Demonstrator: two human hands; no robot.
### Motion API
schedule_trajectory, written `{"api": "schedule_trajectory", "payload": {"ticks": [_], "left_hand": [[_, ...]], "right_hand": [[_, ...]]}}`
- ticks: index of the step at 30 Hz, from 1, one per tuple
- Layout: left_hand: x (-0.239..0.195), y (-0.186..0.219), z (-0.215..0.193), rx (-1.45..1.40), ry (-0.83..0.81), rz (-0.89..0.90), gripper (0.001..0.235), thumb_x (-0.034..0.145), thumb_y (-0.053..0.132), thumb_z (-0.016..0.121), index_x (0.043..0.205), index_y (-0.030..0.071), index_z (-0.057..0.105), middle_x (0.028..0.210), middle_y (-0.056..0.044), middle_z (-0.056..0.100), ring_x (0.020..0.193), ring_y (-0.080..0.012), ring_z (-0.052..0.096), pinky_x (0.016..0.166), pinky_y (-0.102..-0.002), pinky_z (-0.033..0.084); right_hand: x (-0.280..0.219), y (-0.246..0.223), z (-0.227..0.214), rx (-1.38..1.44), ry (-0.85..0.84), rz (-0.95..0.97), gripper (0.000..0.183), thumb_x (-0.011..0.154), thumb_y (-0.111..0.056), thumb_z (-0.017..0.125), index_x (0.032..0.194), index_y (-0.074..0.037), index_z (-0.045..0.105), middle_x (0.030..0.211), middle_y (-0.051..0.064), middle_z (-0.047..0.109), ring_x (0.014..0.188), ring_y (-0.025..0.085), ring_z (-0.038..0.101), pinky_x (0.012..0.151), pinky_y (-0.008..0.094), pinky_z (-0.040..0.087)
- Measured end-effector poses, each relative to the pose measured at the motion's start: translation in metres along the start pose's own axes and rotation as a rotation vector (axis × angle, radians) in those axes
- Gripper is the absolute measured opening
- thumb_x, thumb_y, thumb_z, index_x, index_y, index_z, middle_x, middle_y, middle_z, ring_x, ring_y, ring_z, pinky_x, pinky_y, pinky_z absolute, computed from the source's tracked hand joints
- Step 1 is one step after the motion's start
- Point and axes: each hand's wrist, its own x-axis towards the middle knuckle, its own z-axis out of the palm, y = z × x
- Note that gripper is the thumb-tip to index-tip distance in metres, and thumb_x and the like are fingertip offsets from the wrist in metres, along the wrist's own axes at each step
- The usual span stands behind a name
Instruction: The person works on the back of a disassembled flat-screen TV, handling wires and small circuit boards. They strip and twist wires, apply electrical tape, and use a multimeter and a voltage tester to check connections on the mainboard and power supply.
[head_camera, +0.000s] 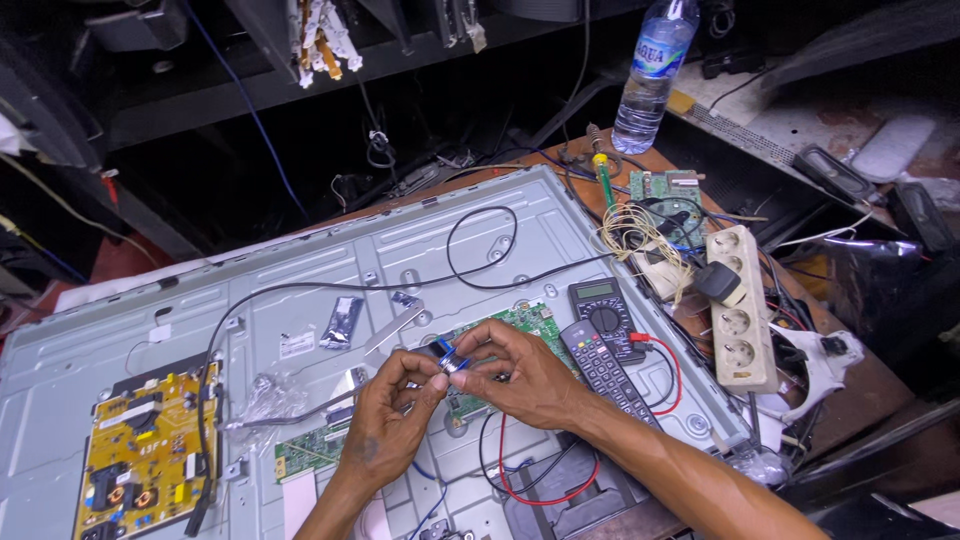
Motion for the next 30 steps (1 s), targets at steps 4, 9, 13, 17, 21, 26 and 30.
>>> {"api": "schedule_trajectory", "payload": {"ticks": [4,9,13,17,21,26,30], "left_hand": [[0.004,-0.003,0.002,-0.009,-0.016,-0.035,0.014,0.093,0.024,0.070,0.096,0.010,0.067,0.096,-0.003,0.071,0.086,-0.0133,0.071,0.081,-0.029,0.063],[0.002,-0.015,-0.005,0.001,-0.009,-0.087,0.012,0.092,0.020,0.069,0.096,0.008,0.070,0.100,-0.006,0.071,0.092,-0.0185,0.073,0.087,-0.035,0.070],[0.005,-0.028,-0.008,-0.012,0.009,-0.168,0.015,0.091,0.019,0.069,0.098,0.006,0.070,0.105,-0.008,0.072,0.096,-0.0219,0.077,0.093,-0.037,0.070],[0.005,-0.040,-0.015,0.010,0.081,-0.244,0.014,0.091,0.015,0.071,0.099,0.003,0.070,0.103,-0.009,0.072,0.096,-0.0194,0.073,0.091,-0.034,0.066],[0.005,-0.063,-0.022,-0.062,0.124,-0.284,0.013,0.092,0.008,0.071,0.102,0.000,0.068,0.092,-0.014,0.069,0.083,-0.0201,0.071,0.087,-0.032,0.066],[0.006,-0.062,-0.023,-0.074,0.132,-0.328,0.013,0.092,0.009,0.071,0.101,0.000,0.069,0.094,-0.014,0.070,0.085,-0.0227,0.073,0.088,-0.033,0.067],[0.004,-0.079,-0.029,-0.139,0.134,-0.285,0.013,0.092,0.007,0.071,0.103,-0.001,0.068,0.090,-0.014,0.067,0.079,-0.0227,0.074,0.086,-0.033,0.066]], "right_hand": [[0.013,-0.016,-0.039,-0.328,-0.042,-0.180,0.030,0.092,-0.036,0.070,0.109,-0.012,0.065,0.114,0.004,0.068,0.101,0.016,0.070,0.084,0.029,0.064],[0.061,0.016,-0.153,-0.982,0.224,0.103,0.036,0.094,-0.030,0.069,0.124,-0.016,0.054,0.136,0.014,0.056,0.124,0.037,0.056,0.093,0.056,0.048],[0.092,0.027,-0.208,-1.045,0.302,0.513,0.071,0.096,-0.031,0.064,0.154,-0.011,0.028,0.160,0.014,0.030,0.132,0.046,0.050,0.104,0.062,0.043],[0.106,0.023,-0.234,-1.161,0.226,0.759,0.095,0.094,-0.037,0.064,0.167,-0.016,0.006,0.166,0.016,0.024,0.142,0.044,0.043,0.114,0.056,0.039],[0.105,0.021,-0.252,-1.160,0.205,0.833,0.069,0.092,-0.030,0.062,0.156,-0.016,0.040,0.149,0.025,0.052,0.135,0.043,0.054,0.111,0.053,0.046],[0.100,0.042,-0.275,-1.137,0.174,0.840,0.048,0.091,-0.052,0.068,0.125,-0.020,0.057,0.130,0.016,0.064,0.121,0.038,0.061,0.096,0.051,0.049],[0.097,0.054,-0.304,-0.921,0.301,0.805,0.033,0.094,-0.049,0.071,0.089,-0.017,0.074,0.115,0.007,0.074,0.108,0.026,0.065,0.093,0.043,0.048]]}}
